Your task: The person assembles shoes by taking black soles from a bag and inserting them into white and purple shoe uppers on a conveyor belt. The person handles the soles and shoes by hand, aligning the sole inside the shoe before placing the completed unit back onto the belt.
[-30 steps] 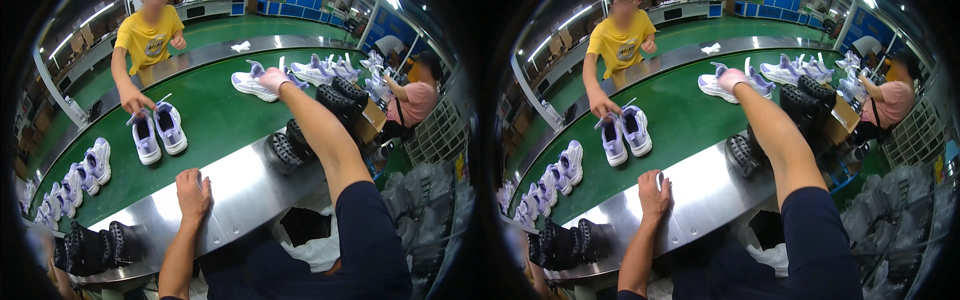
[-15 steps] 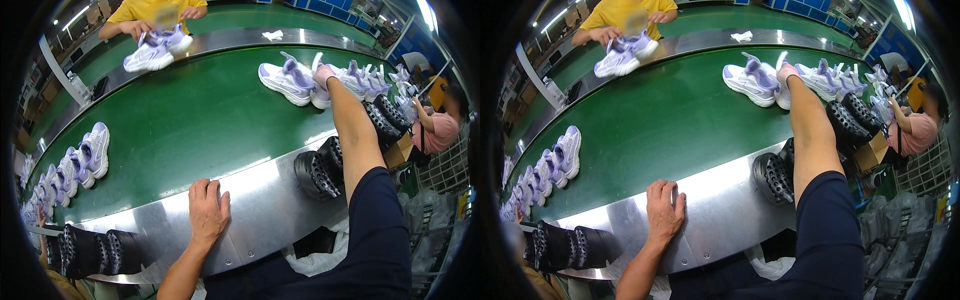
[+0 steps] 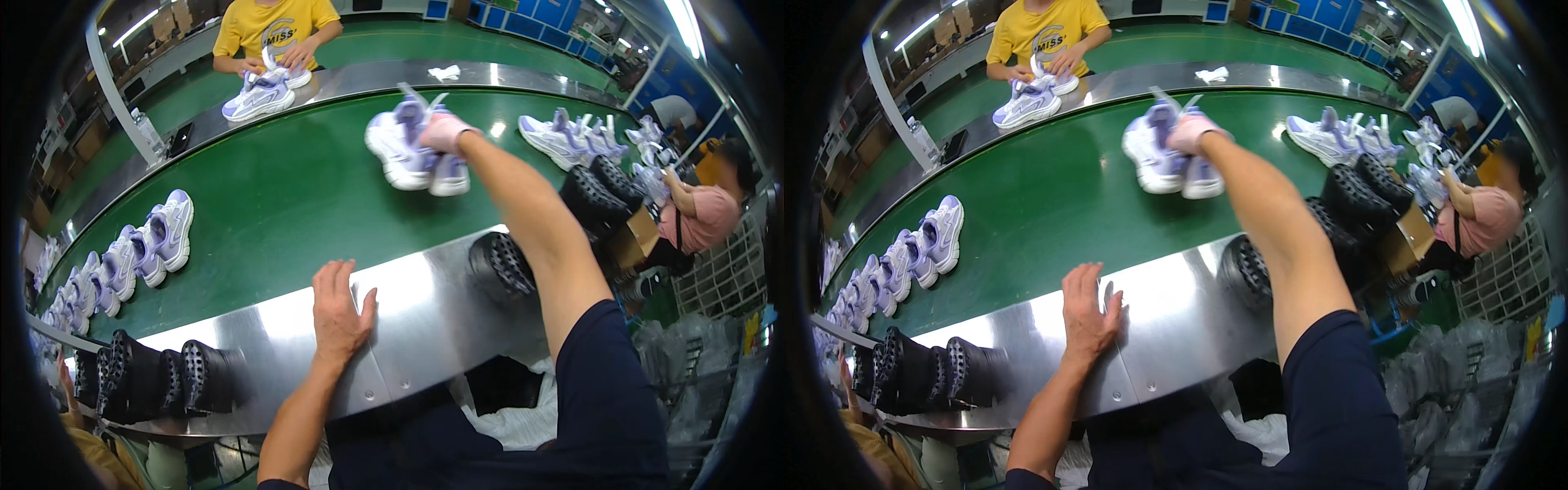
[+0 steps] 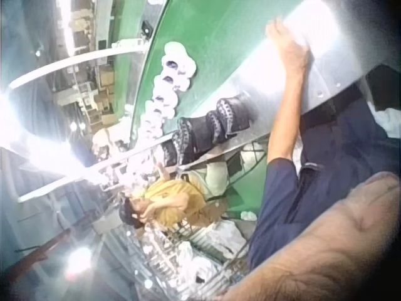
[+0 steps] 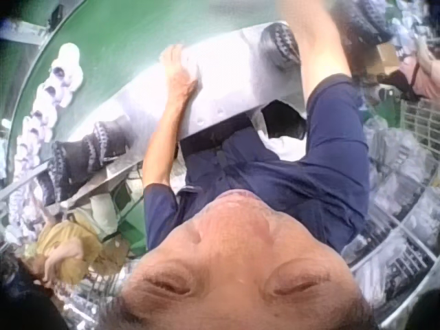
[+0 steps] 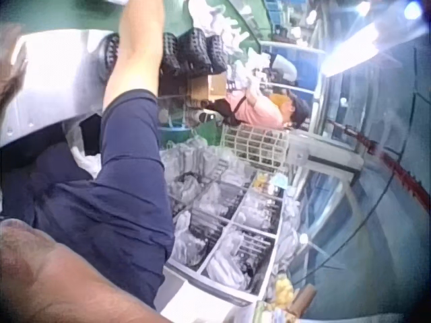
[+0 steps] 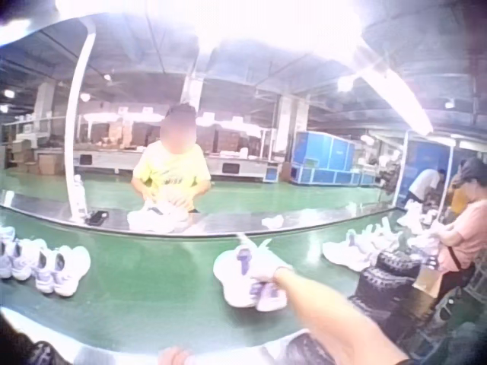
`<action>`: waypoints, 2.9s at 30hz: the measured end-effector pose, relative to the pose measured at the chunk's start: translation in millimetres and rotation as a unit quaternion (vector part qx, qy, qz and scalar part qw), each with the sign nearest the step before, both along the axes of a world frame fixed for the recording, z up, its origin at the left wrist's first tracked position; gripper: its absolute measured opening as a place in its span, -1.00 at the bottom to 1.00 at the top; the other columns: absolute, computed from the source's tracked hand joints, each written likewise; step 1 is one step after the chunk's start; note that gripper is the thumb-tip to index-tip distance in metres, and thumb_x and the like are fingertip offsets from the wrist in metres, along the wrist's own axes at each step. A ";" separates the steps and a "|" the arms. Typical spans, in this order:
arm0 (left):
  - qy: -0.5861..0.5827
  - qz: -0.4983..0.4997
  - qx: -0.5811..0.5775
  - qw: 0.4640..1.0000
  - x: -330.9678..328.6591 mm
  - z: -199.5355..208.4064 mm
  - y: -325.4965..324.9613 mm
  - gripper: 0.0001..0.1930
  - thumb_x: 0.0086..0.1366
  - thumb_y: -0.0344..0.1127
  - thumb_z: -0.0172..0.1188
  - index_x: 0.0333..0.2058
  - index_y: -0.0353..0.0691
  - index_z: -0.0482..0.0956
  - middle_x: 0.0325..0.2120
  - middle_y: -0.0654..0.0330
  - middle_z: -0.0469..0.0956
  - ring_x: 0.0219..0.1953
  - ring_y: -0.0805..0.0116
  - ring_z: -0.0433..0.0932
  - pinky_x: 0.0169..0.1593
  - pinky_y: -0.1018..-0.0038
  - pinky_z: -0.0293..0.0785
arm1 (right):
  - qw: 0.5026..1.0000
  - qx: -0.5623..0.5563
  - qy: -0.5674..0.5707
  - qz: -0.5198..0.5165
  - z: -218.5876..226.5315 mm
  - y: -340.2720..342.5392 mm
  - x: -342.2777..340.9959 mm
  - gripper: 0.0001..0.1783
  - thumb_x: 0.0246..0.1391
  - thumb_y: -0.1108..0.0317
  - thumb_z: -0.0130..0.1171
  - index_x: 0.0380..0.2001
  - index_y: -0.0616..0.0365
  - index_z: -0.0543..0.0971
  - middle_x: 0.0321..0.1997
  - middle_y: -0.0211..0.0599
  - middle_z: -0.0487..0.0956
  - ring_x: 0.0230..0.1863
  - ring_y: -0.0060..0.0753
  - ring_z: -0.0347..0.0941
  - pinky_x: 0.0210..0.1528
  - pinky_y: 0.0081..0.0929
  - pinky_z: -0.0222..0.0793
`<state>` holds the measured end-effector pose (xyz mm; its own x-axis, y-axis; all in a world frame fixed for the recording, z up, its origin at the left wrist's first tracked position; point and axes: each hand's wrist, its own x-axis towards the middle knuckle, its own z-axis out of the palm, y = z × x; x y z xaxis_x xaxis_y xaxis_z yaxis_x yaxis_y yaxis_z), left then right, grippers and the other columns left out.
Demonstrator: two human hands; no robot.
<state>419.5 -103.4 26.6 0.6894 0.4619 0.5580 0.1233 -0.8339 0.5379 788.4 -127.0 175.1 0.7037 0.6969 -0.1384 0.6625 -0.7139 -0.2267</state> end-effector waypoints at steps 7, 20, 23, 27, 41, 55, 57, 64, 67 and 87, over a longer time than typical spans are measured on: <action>-0.070 0.050 -0.154 0.984 -46.6 23.7 -13.1 -0.18 0.46 0.21 0.14 0.43 -0.29 0.22 0.39 -0.13 0.22 0.42 -0.10 0.20 0.47 0.07 0.11 | 0.991 0.070 0.052 0.103 -2.8 -33.1 -217.4 -0.63 0.02 0.12 0.23 -0.29 0.18 0.78 -0.14 0.09 0.73 -0.02 0.02 0.70 0.07 -0.24 0.61; -0.122 0.182 -0.122 0.968 -167.2 66.7 -38.2 -0.63 0.43 -0.40 0.15 0.17 -0.39 0.51 0.12 -0.10 0.53 0.14 0.02 0.51 0.23 0.21 0.43 | 0.891 0.315 -0.299 -0.129 36.4 -332.2 -146.6 -0.68 0.10 0.16 0.39 -0.16 0.12 0.71 -0.22 -0.01 0.66 -0.12 0.11 0.61 -0.04 -0.10 0.54; -0.133 0.105 -0.072 0.983 -163.0 84.1 -61.1 -0.73 0.43 -0.46 0.14 0.05 -0.41 0.57 -0.01 0.02 0.61 0.01 0.18 0.57 0.13 0.30 0.48 | 0.920 0.154 -0.325 -0.157 22.8 -355.9 -130.8 -0.49 0.12 -0.07 0.39 -0.09 0.15 0.70 -0.09 -0.01 0.66 0.03 0.08 0.57 0.10 -0.10 0.51; -0.145 0.009 0.014 0.989 -150.0 102.0 -85.0 -0.76 0.33 -0.58 0.19 -0.03 -0.38 0.60 -0.09 -0.03 0.62 -0.05 0.10 0.60 0.12 0.31 0.47 | 0.922 0.085 -0.347 -0.151 -1.6 -347.7 -120.3 -0.39 0.09 -0.14 0.39 0.01 0.12 0.66 -0.02 -0.10 0.63 0.07 0.04 0.56 0.10 -0.07 0.54; -0.161 -0.172 -0.426 0.873 -93.0 123.7 -110.2 -0.20 0.27 -0.19 0.48 0.38 -0.24 0.29 0.07 -0.09 0.56 0.10 0.01 0.59 0.23 0.16 0.48 | 0.915 0.399 -0.044 0.034 70.8 -308.6 -245.1 -0.67 0.18 0.36 0.38 -0.04 0.29 0.63 -0.16 -0.11 0.68 -0.12 -0.28 0.61 -0.02 -0.37 0.51; -0.112 -0.213 -0.428 0.871 -53.4 142.1 -52.5 -0.11 0.29 -0.19 0.47 0.44 -0.24 0.13 0.08 -0.20 0.57 0.09 0.08 0.61 0.19 0.20 0.56 | 0.936 0.255 0.235 0.062 48.3 -238.6 -308.3 -0.62 0.27 0.13 0.27 -0.20 0.32 0.71 -0.47 -0.35 0.65 -0.40 -0.62 0.48 -0.27 -0.50 0.43; -0.057 0.028 -0.187 0.980 -40.9 151.5 -20.5 -0.15 0.29 -0.04 0.45 0.38 -0.35 0.24 0.16 -0.35 0.50 0.18 -0.12 0.56 0.21 0.13 0.53 | 0.923 0.228 0.305 0.062 45.4 -218.6 -292.6 -0.64 0.25 0.16 0.27 -0.21 0.31 0.72 -0.46 -0.33 0.68 -0.37 -0.56 0.55 -0.24 -0.46 0.46; 0.333 -0.011 0.053 0.941 15.1 131.3 23.8 -0.81 0.10 -0.46 0.23 -0.30 -0.36 0.74 -0.21 -0.20 0.71 -0.08 -0.15 0.71 -0.02 0.13 0.65 | 0.979 -0.038 0.053 0.192 37.0 -151.8 -259.9 -0.63 0.20 0.06 0.29 -0.28 0.19 0.73 -0.45 -0.05 0.64 -0.36 0.01 0.63 -0.24 -0.21 0.52; 0.310 -0.090 0.067 0.944 31.4 129.3 11.3 -0.81 0.02 -0.47 0.21 -0.38 -0.41 0.72 -0.29 -0.28 0.68 -0.14 -0.20 0.70 -0.04 0.09 0.63 | 0.922 -0.152 -0.144 0.325 35.0 -150.1 -244.1 -0.69 0.13 0.10 0.23 -0.27 0.08 0.77 -0.35 -0.05 0.71 -0.24 0.09 0.69 -0.13 -0.14 0.62; 0.112 -0.066 -0.406 0.905 16.4 46.1 -35.7 -0.18 0.09 -0.57 0.37 0.33 -0.18 0.24 -0.32 0.07 0.59 -0.48 0.35 0.56 -0.56 0.45 0.48 | 0.976 0.214 0.023 -0.016 -51.4 -171.2 -270.4 -0.52 -0.03 0.22 0.43 -0.08 0.25 0.55 -0.09 0.15 0.68 -0.01 0.17 0.62 0.03 -0.06 0.53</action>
